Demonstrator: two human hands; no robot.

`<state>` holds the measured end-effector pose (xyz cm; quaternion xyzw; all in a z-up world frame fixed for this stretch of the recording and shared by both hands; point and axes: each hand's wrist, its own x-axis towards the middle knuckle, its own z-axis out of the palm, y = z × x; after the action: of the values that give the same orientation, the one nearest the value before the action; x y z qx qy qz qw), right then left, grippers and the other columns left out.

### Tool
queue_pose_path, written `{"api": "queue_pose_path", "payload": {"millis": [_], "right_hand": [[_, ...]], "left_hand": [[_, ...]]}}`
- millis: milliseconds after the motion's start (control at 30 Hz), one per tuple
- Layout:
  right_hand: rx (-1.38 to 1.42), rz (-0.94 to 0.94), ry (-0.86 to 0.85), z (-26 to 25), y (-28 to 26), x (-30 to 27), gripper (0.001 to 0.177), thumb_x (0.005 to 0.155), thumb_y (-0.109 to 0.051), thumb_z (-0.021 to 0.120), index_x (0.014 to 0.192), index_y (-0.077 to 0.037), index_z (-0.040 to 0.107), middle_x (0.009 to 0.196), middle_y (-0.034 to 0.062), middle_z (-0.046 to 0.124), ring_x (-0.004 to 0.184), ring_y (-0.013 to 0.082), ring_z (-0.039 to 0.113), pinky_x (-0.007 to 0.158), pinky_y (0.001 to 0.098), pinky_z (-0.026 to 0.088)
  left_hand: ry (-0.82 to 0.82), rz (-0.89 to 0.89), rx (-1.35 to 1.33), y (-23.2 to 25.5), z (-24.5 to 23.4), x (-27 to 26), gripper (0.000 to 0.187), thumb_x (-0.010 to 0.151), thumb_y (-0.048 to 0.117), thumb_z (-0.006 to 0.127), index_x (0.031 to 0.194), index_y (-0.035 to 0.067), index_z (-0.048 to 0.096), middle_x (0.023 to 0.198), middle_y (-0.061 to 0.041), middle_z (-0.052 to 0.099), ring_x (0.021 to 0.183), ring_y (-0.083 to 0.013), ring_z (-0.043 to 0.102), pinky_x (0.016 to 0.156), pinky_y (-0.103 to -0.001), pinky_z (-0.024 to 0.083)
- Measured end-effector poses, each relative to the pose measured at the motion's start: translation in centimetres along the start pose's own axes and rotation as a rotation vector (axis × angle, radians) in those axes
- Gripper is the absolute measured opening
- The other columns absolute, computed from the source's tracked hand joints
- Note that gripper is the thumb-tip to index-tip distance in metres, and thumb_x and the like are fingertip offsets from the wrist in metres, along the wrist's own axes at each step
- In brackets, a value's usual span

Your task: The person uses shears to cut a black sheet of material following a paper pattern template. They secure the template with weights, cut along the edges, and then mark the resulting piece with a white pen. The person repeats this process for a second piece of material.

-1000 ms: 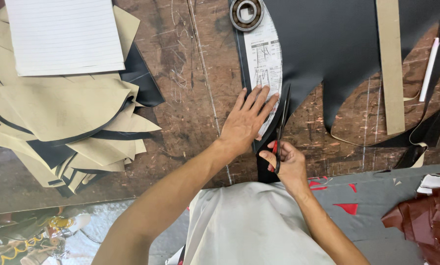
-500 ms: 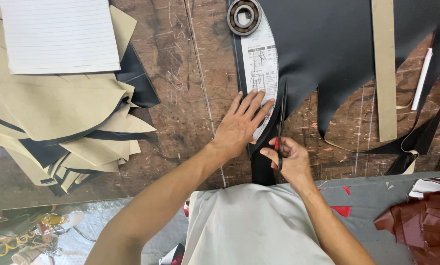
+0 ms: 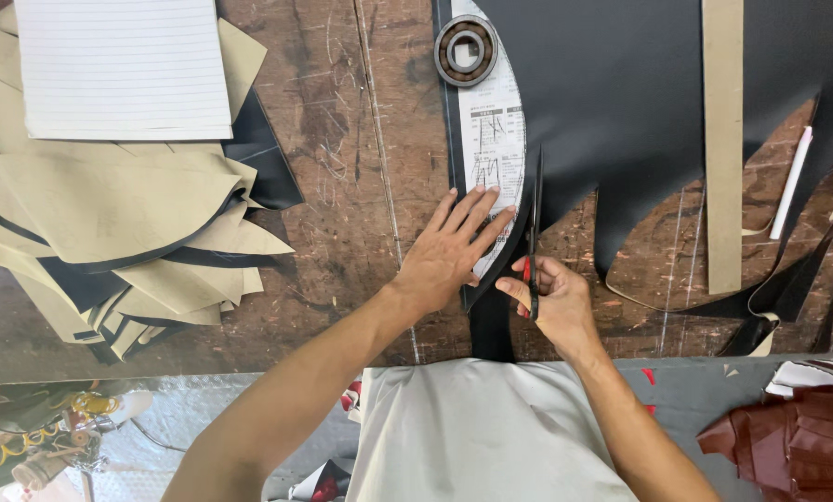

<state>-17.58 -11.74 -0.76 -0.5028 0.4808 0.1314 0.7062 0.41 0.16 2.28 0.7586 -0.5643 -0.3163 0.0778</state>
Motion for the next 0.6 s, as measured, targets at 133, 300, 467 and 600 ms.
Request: {"api": "queue_pose_path", "payload": {"millis": [133,300,467,600], "right_hand": [[-0.007,-0.023,-0.024,-0.3,-0.8,0.1,0.033,0.079,-0.015,0.085,0.104,-0.001,0.067,0.074,-0.0003,0.066,0.052,0.0043,0.052,0.046,0.0202,0.041],[-0.044,0.022,-0.039,-1.0,-1.4,0.4,0.034,0.079,-0.013,0.086,0.104,0.001,0.068,0.071,0.0019,0.064,0.051,0.0058,0.051,0.046,0.0218,0.040],[-0.025,-0.010,-0.075,-1.8,-2.5,2.5,0.036,0.079,-0.013,0.086,0.107,0.000,0.067,0.075,-0.0018,0.065,0.054,0.0037,0.053,0.048,0.0202,0.044],[-0.021,-0.010,-0.078,-2.2,-2.9,2.9,0.036,0.078,-0.012,0.086,0.107,0.000,0.068,0.073,-0.0011,0.065,0.053,0.0043,0.052,0.046,0.0210,0.041]], "left_hand": [[-0.016,-0.013,0.011,0.2,-0.4,-0.1,0.113,0.065,0.030,0.090,0.157,0.009,0.029,0.162,-0.017,0.028,0.152,-0.0337,0.023,0.126,-0.051,0.016],[-0.052,-0.026,-0.015,0.2,-0.6,0.0,0.110,0.067,0.029,0.088,0.157,0.009,0.028,0.163,-0.017,0.027,0.153,-0.0334,0.021,0.127,-0.051,0.014],[-0.060,-0.031,-0.028,0.1,-0.5,0.1,0.107,0.070,0.027,0.086,0.158,0.010,0.027,0.164,-0.016,0.025,0.154,-0.0327,0.019,0.126,-0.051,0.013],[-0.066,-0.031,-0.034,0.0,-0.9,0.1,0.106,0.072,0.026,0.085,0.159,0.010,0.027,0.166,-0.016,0.024,0.155,-0.0321,0.018,0.128,-0.051,0.012]]}}
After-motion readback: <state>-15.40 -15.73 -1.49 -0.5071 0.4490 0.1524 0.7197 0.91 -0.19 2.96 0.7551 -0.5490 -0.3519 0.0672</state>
